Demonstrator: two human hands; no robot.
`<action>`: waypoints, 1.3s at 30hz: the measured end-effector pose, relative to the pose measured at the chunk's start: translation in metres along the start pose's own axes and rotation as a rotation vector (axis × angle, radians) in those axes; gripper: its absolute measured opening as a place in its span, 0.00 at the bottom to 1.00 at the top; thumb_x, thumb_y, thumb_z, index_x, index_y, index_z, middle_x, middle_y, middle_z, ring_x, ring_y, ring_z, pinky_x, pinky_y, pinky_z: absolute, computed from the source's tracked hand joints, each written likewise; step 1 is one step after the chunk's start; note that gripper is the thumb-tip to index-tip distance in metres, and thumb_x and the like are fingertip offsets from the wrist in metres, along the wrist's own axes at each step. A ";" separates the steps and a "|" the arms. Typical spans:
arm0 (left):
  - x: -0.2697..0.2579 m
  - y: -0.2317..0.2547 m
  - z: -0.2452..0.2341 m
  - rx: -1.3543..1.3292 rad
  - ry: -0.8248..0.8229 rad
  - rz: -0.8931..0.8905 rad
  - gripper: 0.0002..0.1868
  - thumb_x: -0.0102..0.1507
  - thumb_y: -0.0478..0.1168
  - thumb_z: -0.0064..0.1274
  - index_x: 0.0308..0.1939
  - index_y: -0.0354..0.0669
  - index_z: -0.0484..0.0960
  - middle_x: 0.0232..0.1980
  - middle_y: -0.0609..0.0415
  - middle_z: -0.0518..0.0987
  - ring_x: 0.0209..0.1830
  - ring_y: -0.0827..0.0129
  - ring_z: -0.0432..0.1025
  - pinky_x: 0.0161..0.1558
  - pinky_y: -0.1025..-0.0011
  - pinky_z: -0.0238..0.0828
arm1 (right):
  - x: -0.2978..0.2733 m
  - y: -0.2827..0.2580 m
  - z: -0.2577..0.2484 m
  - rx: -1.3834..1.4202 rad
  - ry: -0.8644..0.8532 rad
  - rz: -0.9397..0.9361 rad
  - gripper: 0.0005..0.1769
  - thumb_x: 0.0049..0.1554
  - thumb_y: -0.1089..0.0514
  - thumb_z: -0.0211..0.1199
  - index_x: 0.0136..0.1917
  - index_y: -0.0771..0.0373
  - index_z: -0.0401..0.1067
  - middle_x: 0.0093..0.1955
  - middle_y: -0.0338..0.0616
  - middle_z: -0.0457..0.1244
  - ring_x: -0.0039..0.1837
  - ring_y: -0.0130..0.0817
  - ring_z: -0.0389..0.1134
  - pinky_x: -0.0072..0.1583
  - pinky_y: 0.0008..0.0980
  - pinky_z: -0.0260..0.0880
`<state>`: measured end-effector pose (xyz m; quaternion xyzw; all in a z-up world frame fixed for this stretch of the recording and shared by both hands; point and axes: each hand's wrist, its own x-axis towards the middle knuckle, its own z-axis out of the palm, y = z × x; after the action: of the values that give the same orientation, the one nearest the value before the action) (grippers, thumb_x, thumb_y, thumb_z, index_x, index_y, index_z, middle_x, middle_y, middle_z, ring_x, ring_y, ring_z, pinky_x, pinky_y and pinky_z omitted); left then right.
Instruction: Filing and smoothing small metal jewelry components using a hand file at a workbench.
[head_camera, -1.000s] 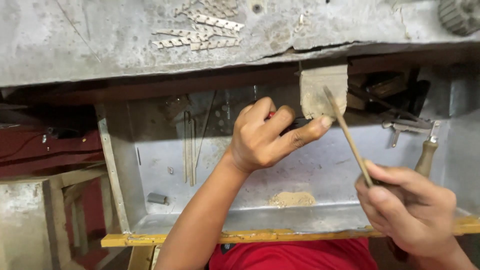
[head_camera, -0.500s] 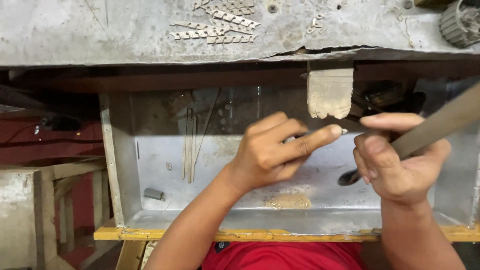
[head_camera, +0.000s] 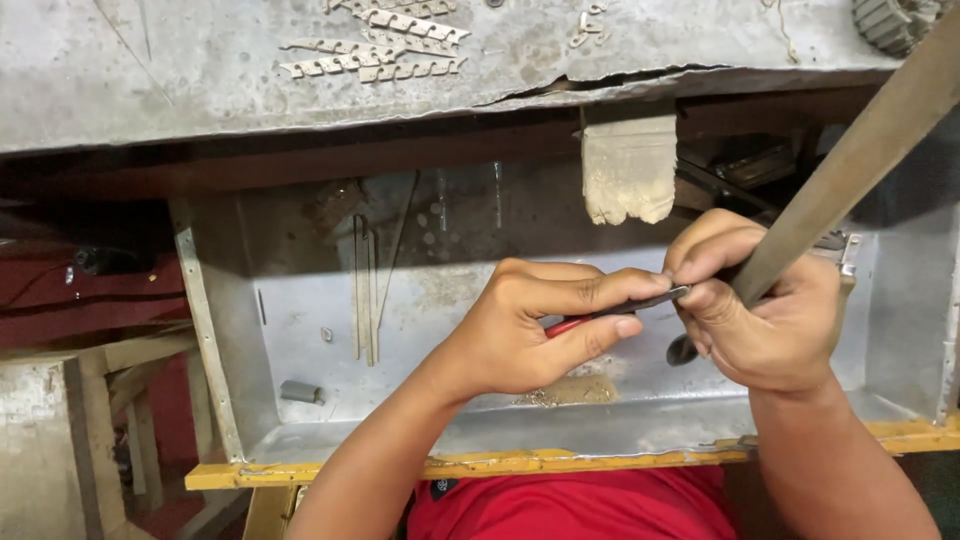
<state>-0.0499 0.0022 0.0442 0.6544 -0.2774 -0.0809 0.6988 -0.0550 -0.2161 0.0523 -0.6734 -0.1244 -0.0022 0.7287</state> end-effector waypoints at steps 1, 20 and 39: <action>0.000 0.001 0.000 0.000 -0.001 -0.001 0.15 0.72 0.38 0.57 0.63 0.47 0.80 0.38 0.56 0.81 0.32 0.73 0.65 0.45 0.77 0.71 | 0.000 0.001 0.001 0.001 0.001 0.000 0.11 0.59 0.55 0.63 0.46 0.66 0.69 0.41 0.52 0.61 0.26 0.24 0.58 0.26 0.16 0.60; 0.003 -0.014 -0.010 0.737 0.185 0.404 0.20 0.78 0.28 0.49 0.72 0.49 0.73 0.40 0.52 0.77 0.34 0.62 0.64 0.40 0.66 0.66 | -0.023 -0.040 0.016 -0.348 0.176 0.079 0.32 0.63 0.62 0.46 0.77 0.79 0.56 0.35 0.51 0.56 0.25 0.28 0.53 0.27 0.22 0.53; 0.024 -0.034 -0.034 1.225 0.217 0.627 0.19 0.76 0.34 0.51 0.64 0.67 0.80 0.29 0.62 0.55 0.26 0.65 0.49 0.24 0.68 0.53 | -0.011 -0.030 0.001 -0.680 -0.033 -0.167 0.17 0.61 0.75 0.62 0.63 0.83 0.71 0.55 0.65 0.69 0.46 0.37 0.69 0.49 0.28 0.69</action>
<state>-0.0051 0.0157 0.0188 0.8240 -0.3778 0.3616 0.2181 -0.0713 -0.2201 0.0802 -0.8650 -0.1829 -0.0922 0.4581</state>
